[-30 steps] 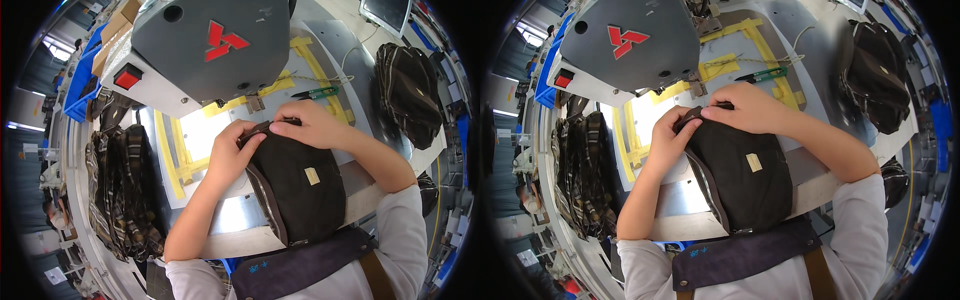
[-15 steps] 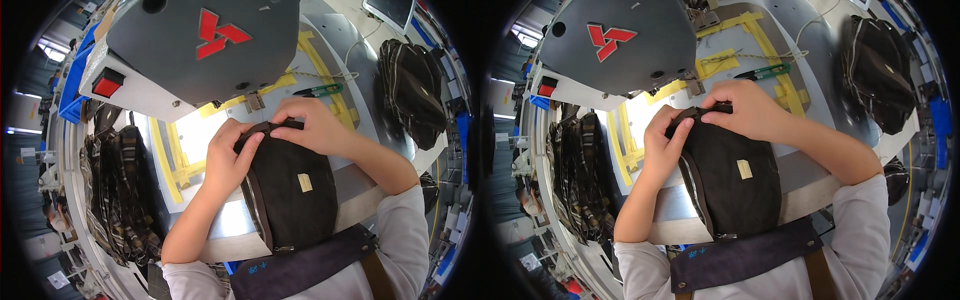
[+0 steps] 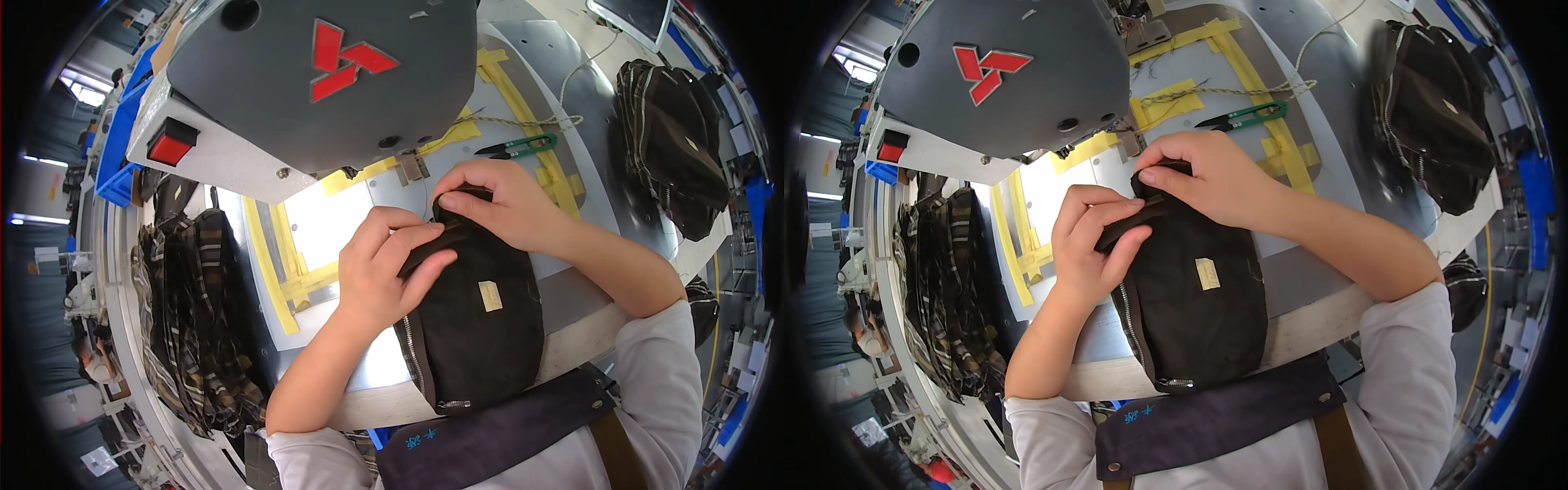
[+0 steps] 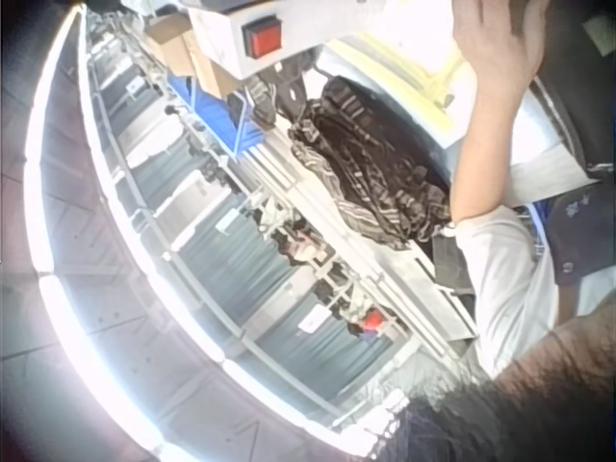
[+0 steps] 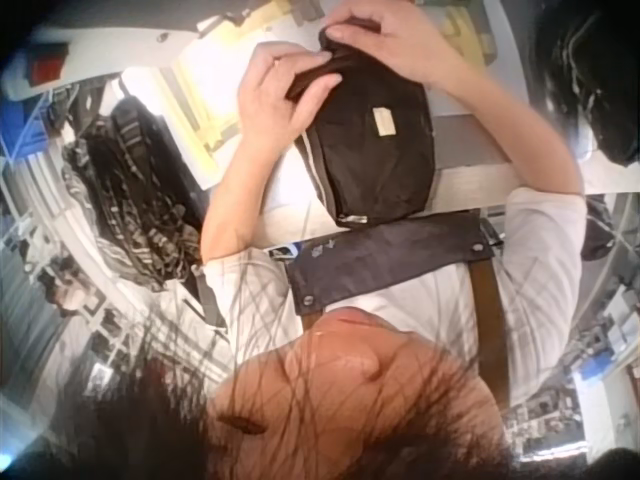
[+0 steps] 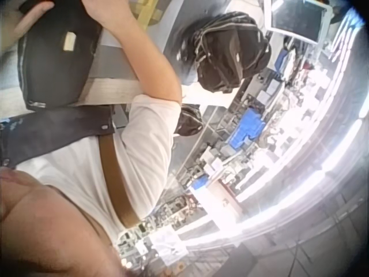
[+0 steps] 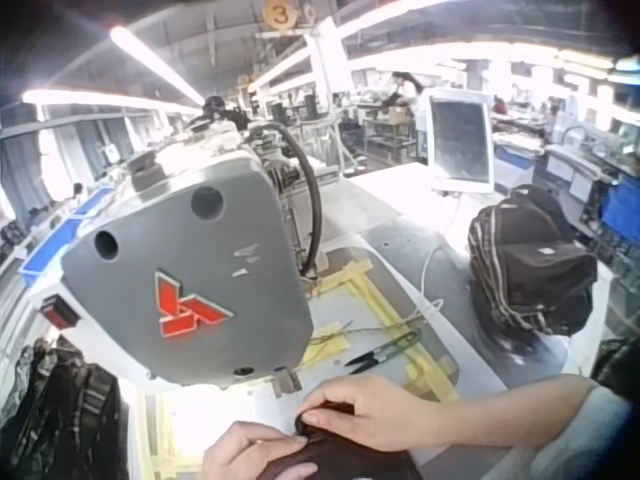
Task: The person operates an industrial sewing machine to stitch a zipper onto a dark fabric bag. They repeatedly guide the bag under the needle, align the zipper, and sew short segments, pausing to adjust the fabric and inspect the stitching between passes.
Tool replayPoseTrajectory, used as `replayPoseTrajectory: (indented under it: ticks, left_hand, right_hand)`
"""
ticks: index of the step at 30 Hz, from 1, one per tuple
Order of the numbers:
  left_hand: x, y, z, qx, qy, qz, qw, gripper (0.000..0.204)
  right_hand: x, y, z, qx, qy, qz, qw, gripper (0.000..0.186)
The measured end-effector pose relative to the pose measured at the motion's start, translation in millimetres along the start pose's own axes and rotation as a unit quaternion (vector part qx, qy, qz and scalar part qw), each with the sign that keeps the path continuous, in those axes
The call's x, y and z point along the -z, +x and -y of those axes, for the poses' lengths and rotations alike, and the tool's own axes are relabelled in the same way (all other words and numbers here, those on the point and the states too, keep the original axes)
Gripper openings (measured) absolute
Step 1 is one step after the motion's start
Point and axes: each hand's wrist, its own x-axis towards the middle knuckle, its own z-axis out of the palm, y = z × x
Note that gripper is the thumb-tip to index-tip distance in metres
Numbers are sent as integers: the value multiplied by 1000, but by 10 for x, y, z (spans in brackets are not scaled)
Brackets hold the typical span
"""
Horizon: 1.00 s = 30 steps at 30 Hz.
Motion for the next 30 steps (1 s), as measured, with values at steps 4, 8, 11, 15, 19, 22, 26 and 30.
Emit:
replayPoseTrajectory:
  ticks: [4, 8, 11, 15, 19, 22, 26, 30]
  left_hand:
    - [63, -23, 25, 149, -68, 38, 986, 9]
    - [79, 40, -88, 337, -195, 47, 920, 8]
    - [104, 56, -52, 339, -184, 82, 919, 9]
    - [115, 57, 10, 339, -197, 92, 915, 11]
    - [94, 18, 78, 335, -251, 81, 905, 9]
    - [74, 0, 90, 325, -271, 77, 903, 9]
    - [53, -12, 71, 316, -281, 81, 903, 5]
    - [37, -40, 62, 328, -288, 66, 897, 2]
  right_hand:
    - [-14, 10, -71, 74, -47, -8, 996, 19]
    - [-31, 6, -71, 80, -53, -1, 995, 19]
    - [-40, -12, -47, 61, -61, 2, 996, 19]
    - [-33, -12, -47, 56, -52, 8, 997, 18]
    - [-35, -2, -46, 48, -26, 16, 998, 15]
    - [-35, 3, -41, 75, -17, 17, 997, 13]
    - [-24, 12, -33, 222, -106, 6, 969, 16]
    - [-12, 38, -39, 347, -247, -35, 904, 17]
